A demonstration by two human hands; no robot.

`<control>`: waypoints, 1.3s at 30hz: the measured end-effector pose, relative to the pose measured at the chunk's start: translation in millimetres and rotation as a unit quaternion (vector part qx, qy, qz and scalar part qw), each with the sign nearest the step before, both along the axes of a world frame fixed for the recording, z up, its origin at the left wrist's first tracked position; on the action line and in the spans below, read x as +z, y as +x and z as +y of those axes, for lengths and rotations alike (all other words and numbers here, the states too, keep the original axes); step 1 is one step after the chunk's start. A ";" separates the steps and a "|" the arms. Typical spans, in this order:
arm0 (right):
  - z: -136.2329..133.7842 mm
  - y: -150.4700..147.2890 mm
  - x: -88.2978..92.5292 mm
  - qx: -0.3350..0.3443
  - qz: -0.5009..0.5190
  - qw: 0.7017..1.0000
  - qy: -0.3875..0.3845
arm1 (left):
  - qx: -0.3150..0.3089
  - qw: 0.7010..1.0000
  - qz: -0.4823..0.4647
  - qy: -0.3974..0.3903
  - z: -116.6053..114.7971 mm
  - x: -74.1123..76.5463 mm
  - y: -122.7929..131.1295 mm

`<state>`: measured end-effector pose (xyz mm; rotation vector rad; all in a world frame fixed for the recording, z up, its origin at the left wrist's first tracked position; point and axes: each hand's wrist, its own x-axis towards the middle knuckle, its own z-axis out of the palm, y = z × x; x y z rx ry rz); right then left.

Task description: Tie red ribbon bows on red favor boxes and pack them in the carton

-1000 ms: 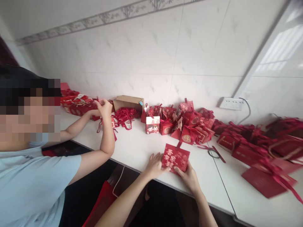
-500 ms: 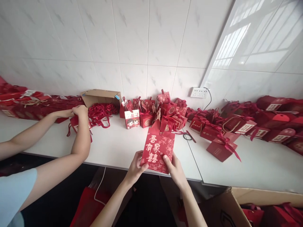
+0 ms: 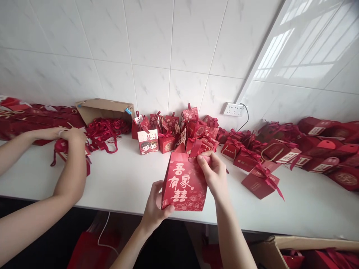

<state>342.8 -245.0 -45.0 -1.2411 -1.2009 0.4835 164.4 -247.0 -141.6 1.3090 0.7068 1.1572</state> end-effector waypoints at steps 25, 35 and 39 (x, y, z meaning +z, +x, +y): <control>21.7 5.7 17.1 0.079 -0.056 0.995 -0.015 | -0.025 0.998 0.026 -0.053 7.8 1.0 -1.7; 18.3 1.2 40.5 0.124 -0.130 0.982 0.055 | 0.036 0.947 0.149 0.284 60.1 109.2 2.5; 16.2 -1.9 46.8 0.142 -0.052 0.987 0.053 | 0.028 0.913 0.207 0.351 64.4 128.0 11.0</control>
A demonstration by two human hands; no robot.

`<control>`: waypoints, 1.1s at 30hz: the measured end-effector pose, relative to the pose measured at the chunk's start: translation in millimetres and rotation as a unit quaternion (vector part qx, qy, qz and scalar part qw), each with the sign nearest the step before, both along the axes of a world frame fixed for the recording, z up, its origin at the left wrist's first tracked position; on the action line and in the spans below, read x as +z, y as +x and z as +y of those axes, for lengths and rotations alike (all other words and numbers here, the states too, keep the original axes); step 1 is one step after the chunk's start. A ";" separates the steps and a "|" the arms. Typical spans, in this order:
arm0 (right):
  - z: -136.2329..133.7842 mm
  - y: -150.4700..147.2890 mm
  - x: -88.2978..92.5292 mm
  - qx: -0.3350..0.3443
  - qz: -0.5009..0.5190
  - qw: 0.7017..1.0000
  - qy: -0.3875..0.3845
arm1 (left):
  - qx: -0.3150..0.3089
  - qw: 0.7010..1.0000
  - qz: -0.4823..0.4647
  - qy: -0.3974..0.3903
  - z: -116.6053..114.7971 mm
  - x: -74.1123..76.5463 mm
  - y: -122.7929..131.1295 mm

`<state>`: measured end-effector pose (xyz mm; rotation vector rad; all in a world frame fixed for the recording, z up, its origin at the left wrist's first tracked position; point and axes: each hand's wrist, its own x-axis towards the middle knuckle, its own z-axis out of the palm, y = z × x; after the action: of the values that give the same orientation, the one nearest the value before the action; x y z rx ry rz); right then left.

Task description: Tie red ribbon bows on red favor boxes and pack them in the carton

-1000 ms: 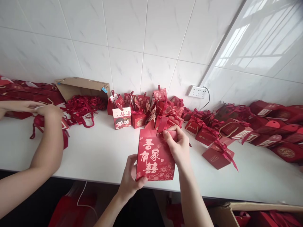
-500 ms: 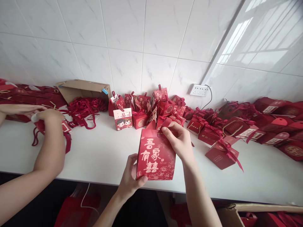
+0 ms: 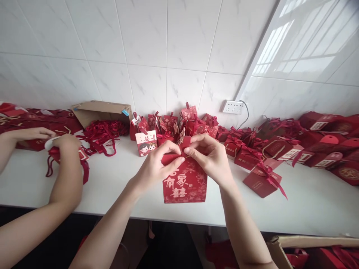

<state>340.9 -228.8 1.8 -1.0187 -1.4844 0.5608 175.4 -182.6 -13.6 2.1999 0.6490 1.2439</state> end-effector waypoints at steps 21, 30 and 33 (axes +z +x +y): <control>-15.8 -8.2 -11.4 -0.066 -0.109 0.986 0.108 | 0.036 0.993 -0.080 0.081 -17.1 2.6 -4.1; 13.4 -13.4 -149.3 -0.141 -0.104 0.982 0.076 | 0.055 0.979 -0.106 0.167 7.9 -119.2 12.4; 14.2 -15.4 -173.0 -0.206 -0.053 0.977 0.030 | 0.093 0.978 -0.140 0.122 2.0 -138.8 24.3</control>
<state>325.5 -214.6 -171.2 -1.2819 -1.3203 0.1660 199.7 -180.6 -152.4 2.1312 0.6264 1.7750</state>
